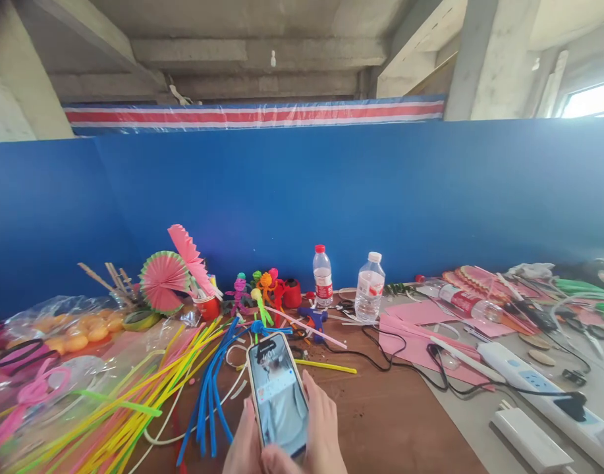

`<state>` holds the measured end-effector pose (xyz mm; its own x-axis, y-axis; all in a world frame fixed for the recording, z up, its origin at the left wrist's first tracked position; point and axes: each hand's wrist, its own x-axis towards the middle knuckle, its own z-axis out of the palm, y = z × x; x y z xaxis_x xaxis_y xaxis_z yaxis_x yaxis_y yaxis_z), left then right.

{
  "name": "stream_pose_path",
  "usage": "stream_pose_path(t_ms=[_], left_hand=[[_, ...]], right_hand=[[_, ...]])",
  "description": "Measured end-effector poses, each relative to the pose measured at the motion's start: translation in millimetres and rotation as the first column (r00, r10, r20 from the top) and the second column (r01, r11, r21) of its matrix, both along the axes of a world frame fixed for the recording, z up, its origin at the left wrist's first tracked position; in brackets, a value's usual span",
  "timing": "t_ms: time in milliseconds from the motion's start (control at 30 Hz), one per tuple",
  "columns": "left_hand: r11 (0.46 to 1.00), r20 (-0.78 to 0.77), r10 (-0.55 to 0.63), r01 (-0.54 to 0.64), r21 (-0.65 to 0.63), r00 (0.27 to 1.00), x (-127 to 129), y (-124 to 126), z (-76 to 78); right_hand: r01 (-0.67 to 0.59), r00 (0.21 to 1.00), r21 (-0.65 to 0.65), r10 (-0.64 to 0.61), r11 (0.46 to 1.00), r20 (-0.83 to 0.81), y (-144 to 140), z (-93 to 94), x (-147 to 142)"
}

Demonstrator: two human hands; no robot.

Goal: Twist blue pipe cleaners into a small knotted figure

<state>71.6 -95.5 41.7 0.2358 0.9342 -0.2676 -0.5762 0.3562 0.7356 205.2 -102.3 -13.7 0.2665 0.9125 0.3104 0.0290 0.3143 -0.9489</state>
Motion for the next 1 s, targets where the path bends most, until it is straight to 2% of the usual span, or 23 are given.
stream_pose_path(t_ms=[33, 67, 100, 167, 200, 233, 267, 300, 467, 600, 700, 833, 1000], left_hand=[[0.999, 0.037, 0.03, -0.029, -0.013, 0.999, -3, 9, -0.3], [0.998, 0.066, 0.065, -0.064, -0.026, 0.996, -6, 18, -0.6], [0.994, 0.086, 0.111, -0.109, -0.027, 0.99, -9, 26, -1.2], [0.976, 0.057, 0.219, -0.219, -0.006, 0.974, -14, 39, -3.0], [0.97, 0.028, 0.242, -0.243, 0.022, 0.97, -15, 44, -4.4], [0.964, 0.005, 0.263, -0.263, 0.042, 0.965, -15, 48, -6.1], [0.96, -0.013, 0.275, -0.273, 0.058, 0.961, -14, 52, -8.4], [0.959, -0.023, 0.277, -0.275, 0.069, 0.961, -13, 55, -11.1], [0.97, -0.105, 0.237, -0.23, 0.074, 0.966, -7, 66, -32.7], [0.973, -0.13, 0.231, -0.228, 0.041, 0.964, -9, 69, -49.6], [0.969, -0.12, 0.243, -0.246, -0.017, 0.963, -11, 71, -57.4], [0.962, -0.063, 0.237, -0.243, -0.125, 0.97, -11, 73, -60.9], [0.964, 0.026, 0.209, -0.201, -0.171, 0.978, -9, 74, -50.6]], right_hand=[[-0.074, 0.991, -0.013, 0.072, 0.997, -0.112, 8, 7.5, -10], [-0.206, 0.952, -0.065, 0.185, 0.976, -0.244, 18, 15.4, -17], [-0.321, 0.877, -0.077, 0.266, 0.944, -0.4, 27, 22.6, -21], [-0.543, 0.664, -0.039, 0.401, 0.839, -0.631, 48, 32.1, -24], [-0.664, 0.558, -0.042, 0.457, 0.747, -0.692, 57, 33.5, -24], [-0.728, 0.493, -0.05, 0.471, 0.684, -0.732, 66, 32.4, -24], [-0.753, 0.467, -0.055, 0.473, 0.656, -0.747, 74, 29.4, -24], [-0.766, 0.455, -0.064, 0.469, 0.64, -0.757, 80, 25.0, -23], [-0.754, 0.445, -0.115, 0.374, 0.647, -0.813, 90, 6.0, -20], [-0.769, 0.412, -0.151, 0.301, 0.621, -0.86, 89, 6.5, -17], [-0.8, 0.359, -0.142, 0.276, 0.583, -0.892, 90, 9.5, -16], [-0.834, 0.298, -0.098, 0.294, 0.543, -0.908, 91, 12.5, -14], [-0.815, 0.311, -0.105, 0.278, 0.57, -0.909, 90, 11.7, -12]])
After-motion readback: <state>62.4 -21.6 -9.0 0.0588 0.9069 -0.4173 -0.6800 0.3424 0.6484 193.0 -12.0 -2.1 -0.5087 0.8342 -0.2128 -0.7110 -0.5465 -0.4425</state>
